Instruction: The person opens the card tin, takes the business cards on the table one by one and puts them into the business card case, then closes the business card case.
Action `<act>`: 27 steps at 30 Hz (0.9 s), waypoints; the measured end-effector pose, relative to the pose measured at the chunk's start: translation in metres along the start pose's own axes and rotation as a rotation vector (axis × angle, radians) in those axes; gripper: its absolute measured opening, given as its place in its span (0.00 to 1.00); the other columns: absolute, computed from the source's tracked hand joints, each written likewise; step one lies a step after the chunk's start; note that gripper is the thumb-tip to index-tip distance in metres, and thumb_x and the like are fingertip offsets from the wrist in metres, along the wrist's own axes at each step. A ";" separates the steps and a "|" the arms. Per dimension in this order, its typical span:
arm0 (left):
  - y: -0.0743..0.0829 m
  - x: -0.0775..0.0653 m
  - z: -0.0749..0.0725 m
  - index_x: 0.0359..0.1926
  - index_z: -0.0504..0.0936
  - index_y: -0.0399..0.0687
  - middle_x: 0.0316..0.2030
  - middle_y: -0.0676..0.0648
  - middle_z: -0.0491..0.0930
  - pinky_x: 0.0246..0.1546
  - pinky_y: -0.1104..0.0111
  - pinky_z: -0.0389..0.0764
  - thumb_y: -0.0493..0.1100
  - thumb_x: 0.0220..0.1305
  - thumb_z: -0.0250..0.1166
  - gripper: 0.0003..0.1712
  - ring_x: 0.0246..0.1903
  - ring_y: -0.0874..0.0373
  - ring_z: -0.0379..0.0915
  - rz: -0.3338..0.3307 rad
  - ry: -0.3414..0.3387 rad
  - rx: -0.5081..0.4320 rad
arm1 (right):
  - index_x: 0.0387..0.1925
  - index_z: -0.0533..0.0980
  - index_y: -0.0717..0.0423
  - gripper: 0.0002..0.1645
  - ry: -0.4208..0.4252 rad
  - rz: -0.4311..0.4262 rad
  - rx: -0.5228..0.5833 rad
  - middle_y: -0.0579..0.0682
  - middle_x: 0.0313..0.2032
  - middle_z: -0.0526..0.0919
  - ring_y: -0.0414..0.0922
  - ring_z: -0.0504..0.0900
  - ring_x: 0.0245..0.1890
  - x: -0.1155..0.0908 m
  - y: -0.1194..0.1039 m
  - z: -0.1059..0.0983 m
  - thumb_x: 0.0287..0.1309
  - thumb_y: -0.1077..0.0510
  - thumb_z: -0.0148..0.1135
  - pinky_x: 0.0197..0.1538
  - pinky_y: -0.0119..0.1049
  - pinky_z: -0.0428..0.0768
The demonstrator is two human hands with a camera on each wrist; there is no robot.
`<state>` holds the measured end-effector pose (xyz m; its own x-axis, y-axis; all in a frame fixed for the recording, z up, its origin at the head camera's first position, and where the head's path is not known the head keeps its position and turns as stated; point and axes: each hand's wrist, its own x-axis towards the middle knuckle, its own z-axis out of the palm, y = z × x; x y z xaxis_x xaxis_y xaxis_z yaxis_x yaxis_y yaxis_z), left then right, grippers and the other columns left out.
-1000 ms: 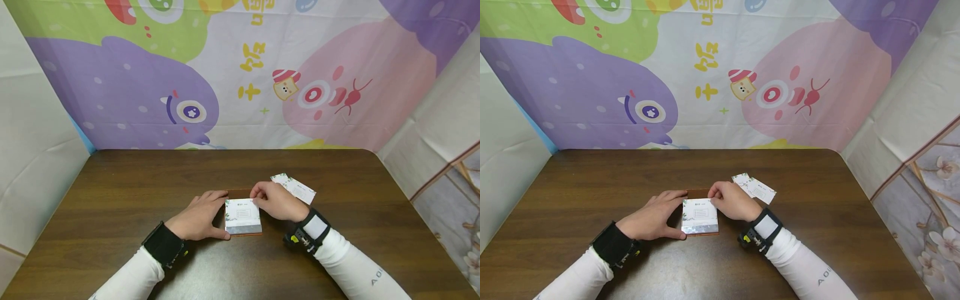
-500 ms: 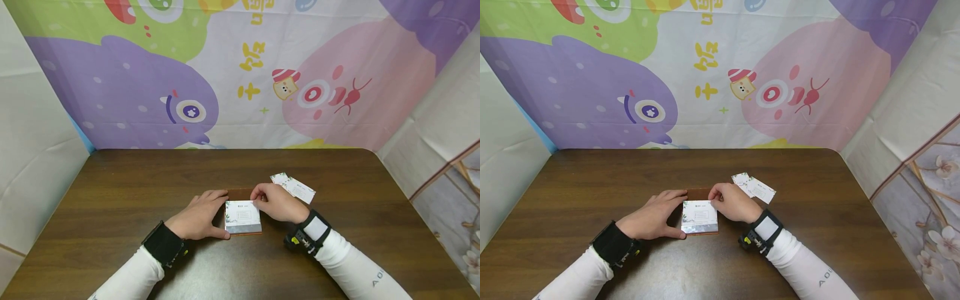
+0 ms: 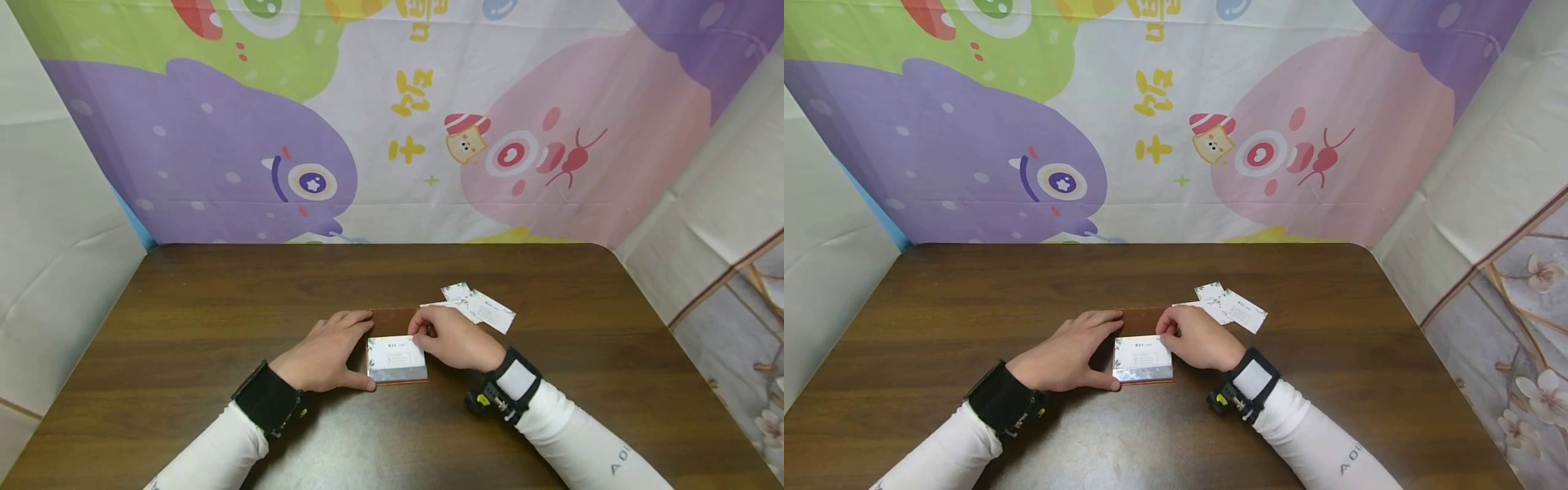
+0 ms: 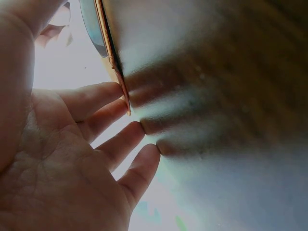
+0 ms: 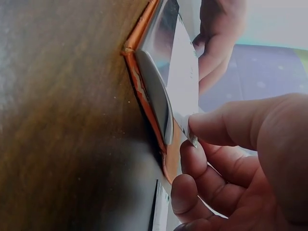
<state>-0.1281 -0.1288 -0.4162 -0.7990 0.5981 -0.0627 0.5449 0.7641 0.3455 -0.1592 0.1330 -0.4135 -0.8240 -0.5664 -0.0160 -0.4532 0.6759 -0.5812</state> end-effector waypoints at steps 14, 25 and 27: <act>-0.001 0.000 0.001 0.73 0.65 0.40 0.74 0.46 0.56 0.64 0.47 0.60 0.72 0.50 0.70 0.59 0.71 0.48 0.52 -0.008 -0.009 0.000 | 0.36 0.80 0.46 0.04 -0.012 -0.010 -0.015 0.39 0.28 0.77 0.37 0.74 0.30 -0.004 -0.001 0.003 0.62 0.58 0.61 0.36 0.34 0.75; 0.000 0.001 0.002 0.73 0.66 0.40 0.74 0.45 0.57 0.63 0.47 0.61 0.72 0.49 0.70 0.60 0.71 0.48 0.53 -0.014 -0.006 0.013 | 0.36 0.80 0.45 0.04 -0.020 -0.023 -0.027 0.37 0.29 0.77 0.36 0.75 0.32 -0.006 -0.001 0.005 0.62 0.58 0.61 0.39 0.33 0.75; 0.000 0.001 0.002 0.73 0.65 0.40 0.74 0.46 0.57 0.64 0.47 0.60 0.73 0.49 0.70 0.60 0.71 0.48 0.52 -0.017 -0.008 0.015 | 0.36 0.80 0.46 0.04 -0.018 -0.034 -0.032 0.37 0.30 0.77 0.37 0.75 0.33 -0.006 -0.001 0.006 0.63 0.58 0.61 0.39 0.34 0.75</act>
<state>-0.1288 -0.1282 -0.4179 -0.8062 0.5867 -0.0758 0.5349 0.7777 0.3302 -0.1520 0.1332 -0.4174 -0.8016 -0.5977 -0.0118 -0.4920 0.6707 -0.5551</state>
